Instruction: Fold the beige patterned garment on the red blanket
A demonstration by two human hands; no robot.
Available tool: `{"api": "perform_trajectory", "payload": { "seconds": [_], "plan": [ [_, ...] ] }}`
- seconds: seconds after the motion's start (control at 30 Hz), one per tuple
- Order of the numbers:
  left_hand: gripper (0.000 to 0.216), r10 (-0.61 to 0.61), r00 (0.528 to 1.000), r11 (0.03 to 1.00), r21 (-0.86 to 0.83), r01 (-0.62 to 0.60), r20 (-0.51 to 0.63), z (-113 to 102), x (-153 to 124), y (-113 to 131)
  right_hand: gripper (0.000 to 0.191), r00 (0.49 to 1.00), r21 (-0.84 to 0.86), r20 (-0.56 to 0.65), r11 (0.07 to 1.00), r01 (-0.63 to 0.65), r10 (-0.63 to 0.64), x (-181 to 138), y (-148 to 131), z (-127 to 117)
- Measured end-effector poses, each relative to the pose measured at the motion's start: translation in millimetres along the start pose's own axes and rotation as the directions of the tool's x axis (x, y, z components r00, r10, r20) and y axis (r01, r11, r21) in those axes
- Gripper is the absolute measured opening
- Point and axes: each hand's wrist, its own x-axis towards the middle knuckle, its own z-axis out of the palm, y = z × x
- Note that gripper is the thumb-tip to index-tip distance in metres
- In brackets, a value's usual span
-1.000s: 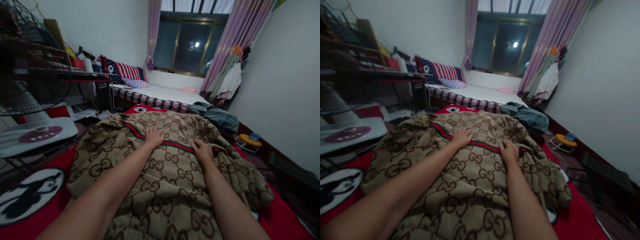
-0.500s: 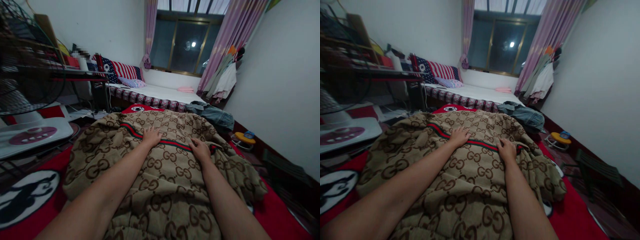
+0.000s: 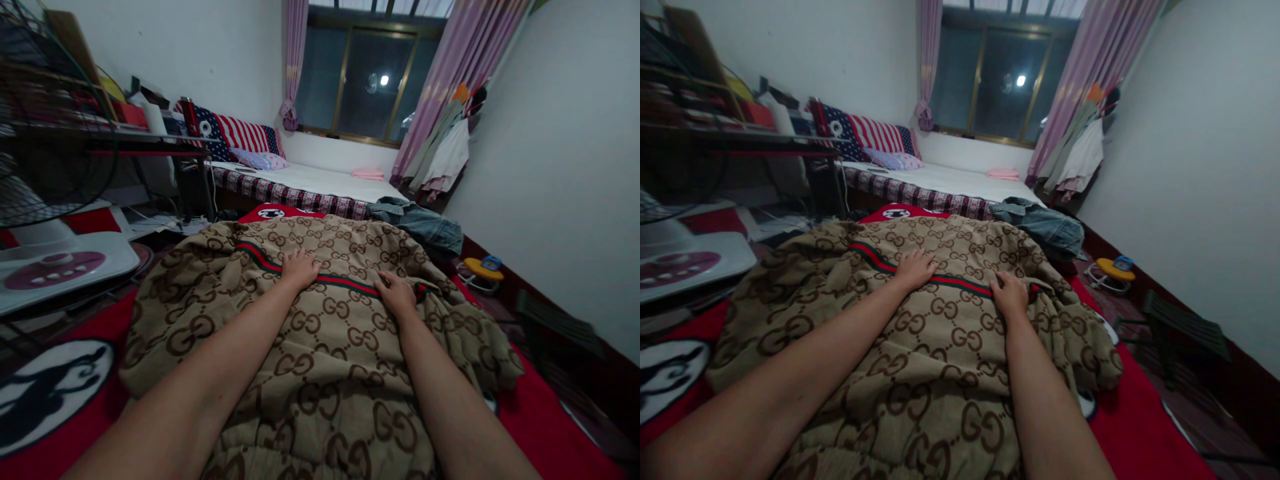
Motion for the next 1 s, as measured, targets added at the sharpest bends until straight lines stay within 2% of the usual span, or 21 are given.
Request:
{"api": "perform_trajectory", "payload": {
  "seconds": [0.3,0.8,0.83,0.9,1.0],
  "plan": [
    [0.051,0.004,1.000,1.000,-0.009,-0.004,0.008,0,0,0,0.039,0.999,0.006,0.004,0.999,-0.033,0.033,0,-2,-1],
    [0.046,0.062,0.998,0.996,-0.059,-0.060,0.032,-11,-10,-1,0.038,1.000,0.056,-0.003,0.998,0.002,-0.001,-5,-5,-3],
    [0.048,0.046,0.999,0.996,-0.075,-0.045,0.021,-13,-11,-1,0.039,0.999,0.069,-0.035,0.998,0.009,-0.006,-4,-8,-5],
    [0.052,0.003,0.997,0.991,-0.130,-0.013,-0.074,-21,-11,1,0.046,0.983,0.084,-0.180,0.996,0.031,-0.015,-5,-16,-14],
    [0.058,-0.013,0.945,0.978,-0.199,-0.055,-0.326,-36,-12,3,0.054,0.898,0.032,-0.436,0.997,0.075,-0.053,-5,-23,-30]
  ]
}}
